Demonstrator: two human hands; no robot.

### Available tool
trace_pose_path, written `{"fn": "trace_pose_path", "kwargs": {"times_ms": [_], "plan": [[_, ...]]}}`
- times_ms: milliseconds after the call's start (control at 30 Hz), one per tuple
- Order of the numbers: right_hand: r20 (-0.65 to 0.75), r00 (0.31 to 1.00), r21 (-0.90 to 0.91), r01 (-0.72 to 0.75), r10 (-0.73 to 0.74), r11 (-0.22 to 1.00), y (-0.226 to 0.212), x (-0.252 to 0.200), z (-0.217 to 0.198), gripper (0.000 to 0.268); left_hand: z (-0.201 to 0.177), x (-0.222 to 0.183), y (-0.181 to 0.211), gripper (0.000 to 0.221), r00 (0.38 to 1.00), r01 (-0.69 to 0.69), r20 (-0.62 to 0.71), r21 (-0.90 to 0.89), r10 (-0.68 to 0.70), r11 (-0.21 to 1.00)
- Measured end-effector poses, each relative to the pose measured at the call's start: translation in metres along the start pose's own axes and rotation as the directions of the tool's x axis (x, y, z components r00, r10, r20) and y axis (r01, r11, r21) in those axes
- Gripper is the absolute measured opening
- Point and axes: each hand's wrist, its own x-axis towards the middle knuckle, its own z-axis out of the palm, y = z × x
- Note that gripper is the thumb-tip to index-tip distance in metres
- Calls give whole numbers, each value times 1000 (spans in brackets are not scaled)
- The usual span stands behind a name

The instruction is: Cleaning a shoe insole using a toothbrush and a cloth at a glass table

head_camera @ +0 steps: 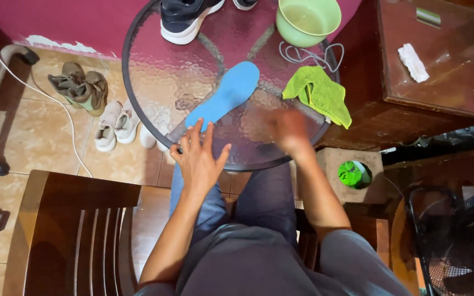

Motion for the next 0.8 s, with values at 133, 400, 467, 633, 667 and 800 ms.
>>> {"fn": "trace_pose_path", "kwargs": {"times_ms": [133, 400, 467, 633, 667, 800], "plan": [[-49, 985, 284, 170, -163, 944, -55, -30, -67, 20, 1, 2, 1, 59, 1000, 10, 8, -2, -10, 1000], [-194, 954, 203, 269, -231, 942, -67, -51, -60, 14, 6, -2, -3, 61, 1000, 19, 8, -11, -19, 1000], [-120, 989, 147, 104, -87, 984, -49, -38, -66, 20, 5, -2, -3, 62, 1000, 15, 13, -15, -15, 1000], [-129, 956, 73, -257, 264, 964, 8, -9, -34, 28, 3, 0, -3, 60, 1000, 0, -8, -21, -1, 1000], [-89, 983, 65, -155, 161, 986, 1, -17, -34, 21, 4, 0, -3, 60, 1000, -5, -7, -18, 5, 1000], [-116, 991, 111, 78, -65, 991, -34, -22, -72, 19, 1, 0, -2, 60, 1000, 12, 22, -22, -12, 1000]]}}
